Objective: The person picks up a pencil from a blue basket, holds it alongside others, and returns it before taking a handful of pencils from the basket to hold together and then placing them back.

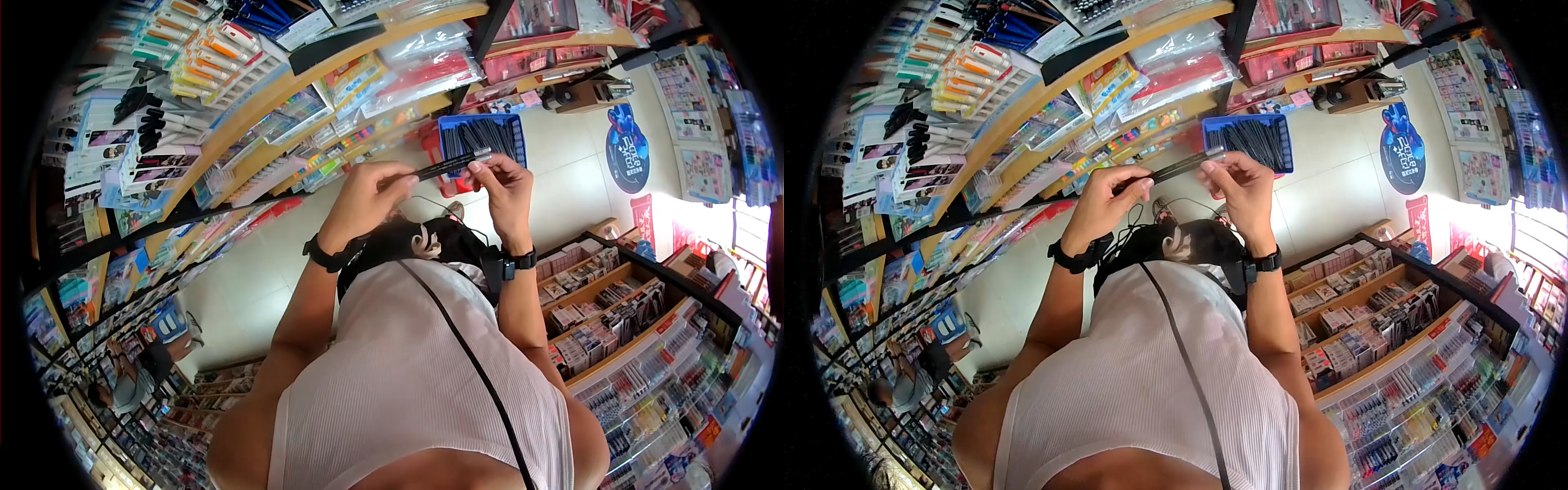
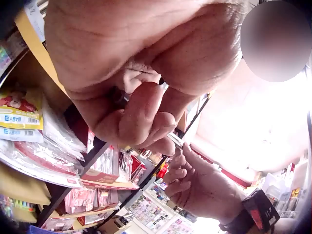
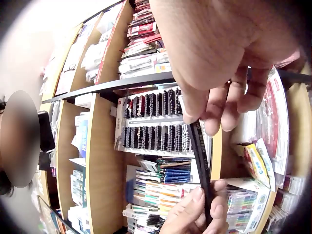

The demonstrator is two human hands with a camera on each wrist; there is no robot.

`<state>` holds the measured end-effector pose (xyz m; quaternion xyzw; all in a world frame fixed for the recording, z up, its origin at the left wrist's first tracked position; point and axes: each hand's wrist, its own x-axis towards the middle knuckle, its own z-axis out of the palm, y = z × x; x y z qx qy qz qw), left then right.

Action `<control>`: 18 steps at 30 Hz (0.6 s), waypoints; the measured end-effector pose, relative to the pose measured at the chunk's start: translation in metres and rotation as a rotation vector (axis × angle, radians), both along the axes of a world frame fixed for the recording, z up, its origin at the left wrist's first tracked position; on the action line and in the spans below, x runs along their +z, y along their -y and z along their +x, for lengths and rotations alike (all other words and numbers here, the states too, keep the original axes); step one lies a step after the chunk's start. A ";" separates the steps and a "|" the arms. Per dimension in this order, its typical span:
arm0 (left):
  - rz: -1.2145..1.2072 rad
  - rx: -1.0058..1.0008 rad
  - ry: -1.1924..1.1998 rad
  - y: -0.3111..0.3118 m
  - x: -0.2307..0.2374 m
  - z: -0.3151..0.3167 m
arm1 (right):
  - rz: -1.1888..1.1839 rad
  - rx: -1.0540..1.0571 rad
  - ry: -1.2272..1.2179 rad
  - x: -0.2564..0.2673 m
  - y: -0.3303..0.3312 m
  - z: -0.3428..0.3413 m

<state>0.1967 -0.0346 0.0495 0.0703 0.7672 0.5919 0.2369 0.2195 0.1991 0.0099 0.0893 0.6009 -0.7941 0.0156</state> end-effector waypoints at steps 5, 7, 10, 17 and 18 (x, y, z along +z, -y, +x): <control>-0.021 -0.011 -0.024 0.001 -0.001 0.001 | -0.010 -0.014 0.001 -0.001 0.001 -0.001; -0.020 -0.008 -0.023 0.001 0.000 0.001 | -0.021 -0.029 -0.011 0.000 0.001 -0.001; -0.075 -0.026 -0.052 0.001 0.001 -0.001 | -0.004 -0.009 -0.033 0.006 0.006 -0.002; -0.025 -0.007 -0.025 0.000 0.000 0.001 | 0.033 0.047 -0.012 0.003 0.008 -0.001; -0.013 -0.002 -0.015 0.000 0.001 0.001 | 0.044 0.043 -0.017 0.003 0.008 -0.001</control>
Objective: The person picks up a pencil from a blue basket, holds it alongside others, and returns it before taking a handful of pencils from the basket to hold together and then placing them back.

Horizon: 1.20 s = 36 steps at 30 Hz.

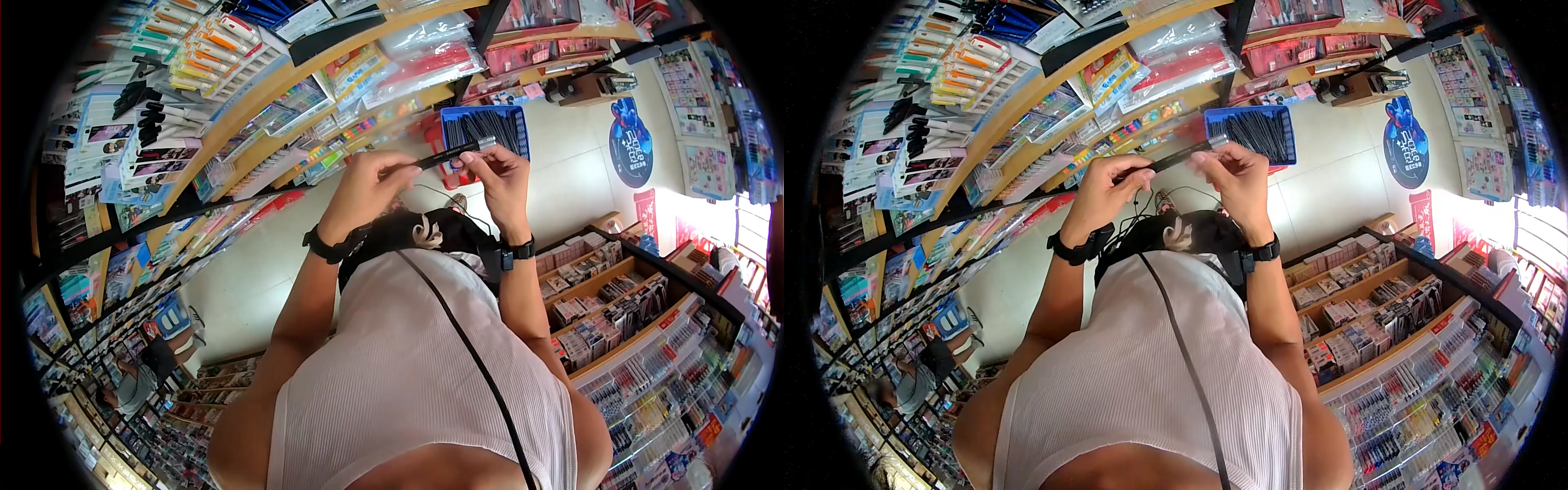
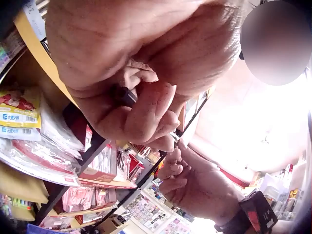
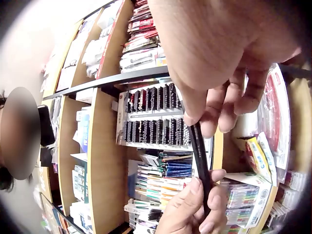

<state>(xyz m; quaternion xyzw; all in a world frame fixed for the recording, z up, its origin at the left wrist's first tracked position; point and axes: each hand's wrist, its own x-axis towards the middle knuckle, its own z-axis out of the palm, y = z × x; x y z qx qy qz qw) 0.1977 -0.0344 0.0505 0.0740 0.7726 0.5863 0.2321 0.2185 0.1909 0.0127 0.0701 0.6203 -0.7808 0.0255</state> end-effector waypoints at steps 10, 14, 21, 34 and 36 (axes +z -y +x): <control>-0.050 -0.034 -0.017 0.005 -0.014 -0.001 | 0.220 0.017 0.029 -0.004 -0.008 0.001; -0.027 -0.074 -0.115 0.014 -0.025 -0.008 | 0.015 0.073 -0.017 0.004 -0.015 -0.004; -0.128 -0.166 -0.224 0.023 -0.020 -0.019 | 0.220 0.366 0.036 0.012 -0.031 -0.009; -0.041 0.210 -0.306 0.044 -0.039 -0.037 | 0.016 -0.090 0.002 0.011 -0.032 -0.029; -0.010 0.190 -0.275 0.047 -0.041 -0.034 | -0.030 -0.198 -0.036 0.010 -0.037 -0.040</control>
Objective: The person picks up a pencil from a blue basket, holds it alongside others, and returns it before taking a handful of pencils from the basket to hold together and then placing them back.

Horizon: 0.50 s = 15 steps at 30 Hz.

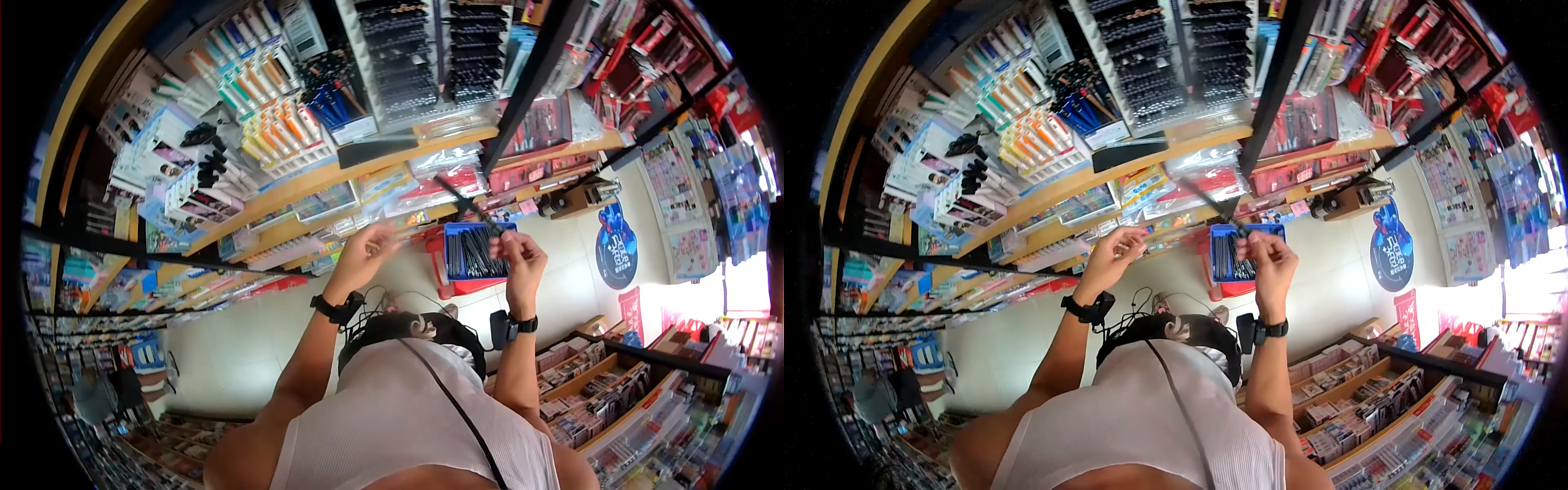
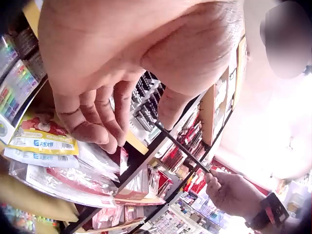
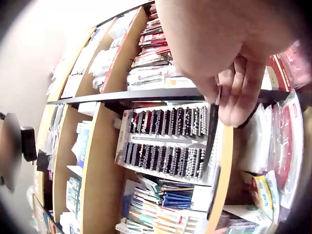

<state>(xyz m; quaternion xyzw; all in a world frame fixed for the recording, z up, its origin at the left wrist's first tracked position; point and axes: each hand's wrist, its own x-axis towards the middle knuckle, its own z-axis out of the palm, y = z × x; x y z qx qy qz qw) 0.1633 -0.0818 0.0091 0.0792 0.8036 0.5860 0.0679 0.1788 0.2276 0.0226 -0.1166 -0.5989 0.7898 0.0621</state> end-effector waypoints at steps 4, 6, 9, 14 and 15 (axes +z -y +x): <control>0.020 -0.081 0.076 0.001 -0.010 0.009 | -0.086 -0.213 -0.096 0.009 -0.004 -0.031; 0.025 -0.097 0.077 -0.001 -0.015 0.014 | -0.104 -0.292 -0.155 0.019 -0.003 -0.048; 0.040 -0.113 0.119 0.001 -0.018 0.017 | -0.092 -0.334 -0.217 0.029 -0.004 -0.079; 0.100 -0.075 0.186 0.011 -0.030 0.020 | -0.168 -0.386 -0.217 0.041 0.004 -0.117; 0.109 -0.072 0.214 0.012 -0.027 0.020 | -0.133 -0.385 -0.228 0.040 0.005 -0.126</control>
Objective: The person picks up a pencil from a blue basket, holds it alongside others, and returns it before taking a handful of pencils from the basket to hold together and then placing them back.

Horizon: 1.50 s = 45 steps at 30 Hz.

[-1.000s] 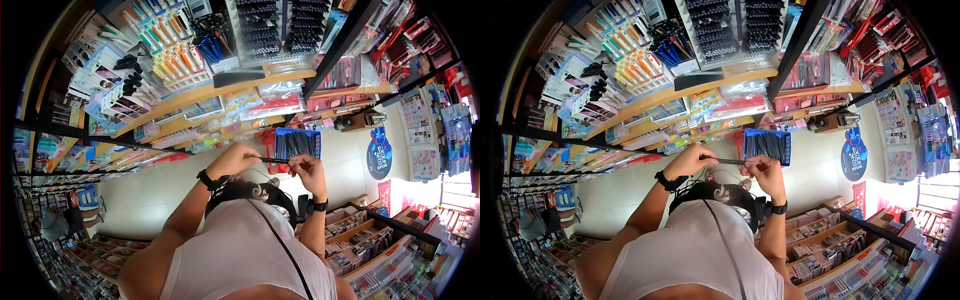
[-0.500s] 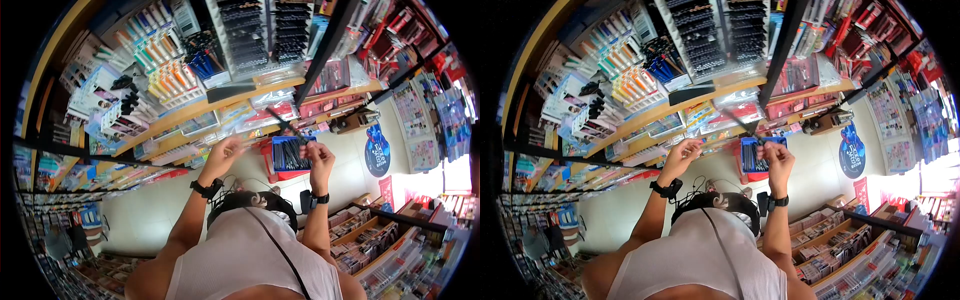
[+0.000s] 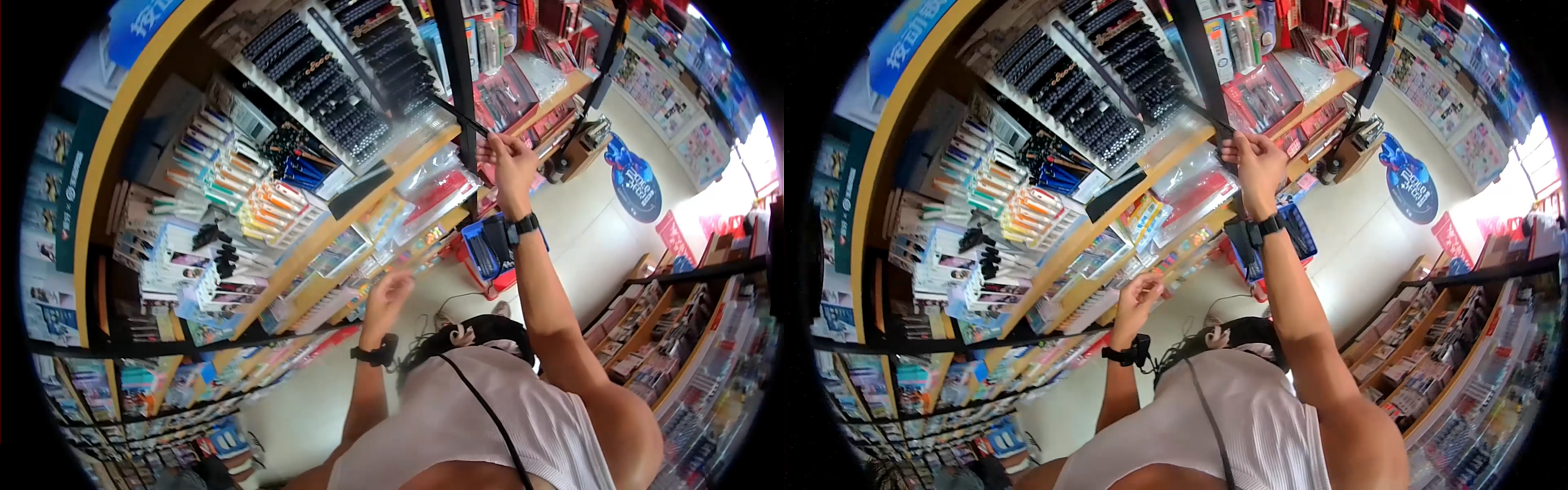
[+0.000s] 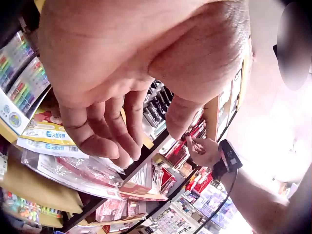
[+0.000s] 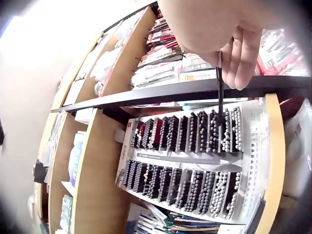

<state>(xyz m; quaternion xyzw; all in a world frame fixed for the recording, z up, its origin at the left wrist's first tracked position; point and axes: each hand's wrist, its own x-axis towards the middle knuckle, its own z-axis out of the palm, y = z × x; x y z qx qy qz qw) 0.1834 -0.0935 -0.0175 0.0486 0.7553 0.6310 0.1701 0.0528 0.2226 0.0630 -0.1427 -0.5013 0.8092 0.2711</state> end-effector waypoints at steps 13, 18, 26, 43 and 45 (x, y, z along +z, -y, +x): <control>-0.062 0.003 -0.071 0.007 -0.002 0.009 | 0.446 -0.231 0.045 -0.025 0.027 -0.119; -0.115 -0.002 -0.106 0.008 0.001 0.014 | 0.518 -0.294 0.077 -0.014 0.036 -0.120; -0.085 -0.018 -0.054 0.006 -0.006 0.019 | 0.525 -0.274 -0.052 -0.021 0.042 -0.097; 0.034 -0.054 0.026 0.006 -0.018 0.012 | 0.820 -0.106 -0.157 -0.030 0.081 -0.060; 0.056 -0.053 0.003 0.009 -0.020 0.012 | 0.815 -0.058 -0.133 -0.032 0.082 -0.071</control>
